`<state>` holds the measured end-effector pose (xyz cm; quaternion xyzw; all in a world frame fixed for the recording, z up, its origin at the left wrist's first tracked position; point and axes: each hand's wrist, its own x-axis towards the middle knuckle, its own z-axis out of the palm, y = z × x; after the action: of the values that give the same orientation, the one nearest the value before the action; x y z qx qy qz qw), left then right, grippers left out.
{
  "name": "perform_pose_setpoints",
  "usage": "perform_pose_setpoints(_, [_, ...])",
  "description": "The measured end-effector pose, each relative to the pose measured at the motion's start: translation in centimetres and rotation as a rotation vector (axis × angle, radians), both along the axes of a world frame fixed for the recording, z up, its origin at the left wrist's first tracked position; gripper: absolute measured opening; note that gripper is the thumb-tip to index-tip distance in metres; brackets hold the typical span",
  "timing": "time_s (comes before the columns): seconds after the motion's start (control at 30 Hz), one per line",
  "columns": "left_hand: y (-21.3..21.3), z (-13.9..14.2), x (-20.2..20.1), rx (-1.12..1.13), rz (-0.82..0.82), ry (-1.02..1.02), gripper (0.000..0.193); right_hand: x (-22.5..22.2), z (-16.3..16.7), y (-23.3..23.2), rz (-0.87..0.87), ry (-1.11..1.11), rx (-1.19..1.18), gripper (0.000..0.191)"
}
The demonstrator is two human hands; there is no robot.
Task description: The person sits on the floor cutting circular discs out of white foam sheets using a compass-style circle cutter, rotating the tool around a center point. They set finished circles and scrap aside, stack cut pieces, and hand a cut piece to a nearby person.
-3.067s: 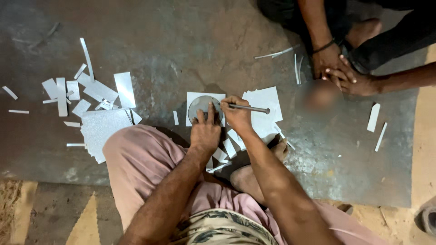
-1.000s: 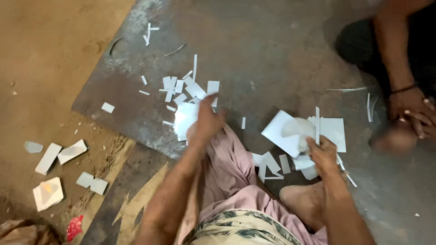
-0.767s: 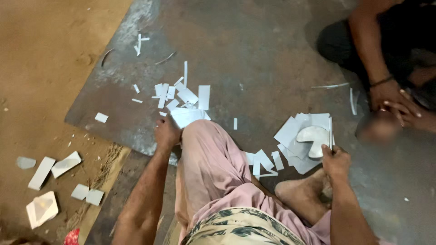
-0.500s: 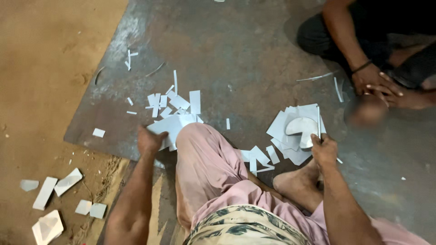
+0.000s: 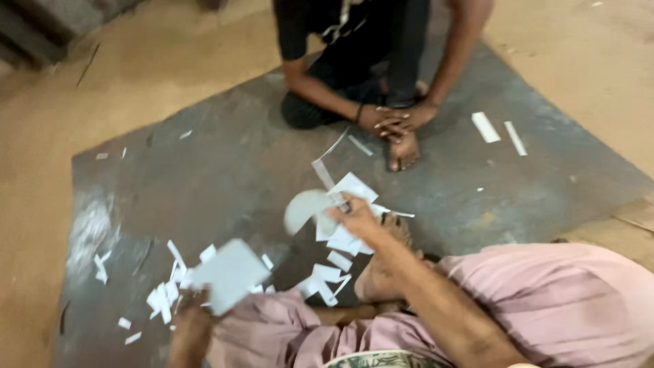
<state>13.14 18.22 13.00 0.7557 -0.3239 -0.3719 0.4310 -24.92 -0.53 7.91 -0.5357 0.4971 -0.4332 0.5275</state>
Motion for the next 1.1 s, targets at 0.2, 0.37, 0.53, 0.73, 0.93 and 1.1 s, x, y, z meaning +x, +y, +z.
perform_pose_setpoints(0.2, [-5.9,1.3,-15.2,0.057,-0.175,0.523,0.036,-0.4,4.5,3.7,0.237,0.16,-0.234,0.044])
perform_pose_setpoints(0.37, [-6.9,3.6,-17.1,-0.004,-0.169,0.589,0.033,-1.9,7.1,4.0,0.094,0.413,-0.526,0.048])
perform_pose_setpoints(0.53, [-6.4,3.2,-14.0,-0.073,-0.183,0.508,0.039,-0.4,7.9,4.4,0.234,0.227,-0.251,0.051])
perform_pose_setpoints(0.73, [-5.5,3.3,-12.4,-0.01,-0.296,0.073,0.103,2.2,6.7,4.5,0.194,0.254,-0.222,0.044])
perform_pose_setpoints(0.93, [-4.6,5.4,-14.6,-0.152,-0.462,-0.572,0.091,0.9,5.5,3.5,0.191,0.331,-0.453,0.043])
perform_pose_setpoints(1.1, [-4.0,6.7,-16.3,-0.171,-0.414,-0.541,0.082,0.1,6.9,4.5,0.166,0.412,-0.234,0.045])
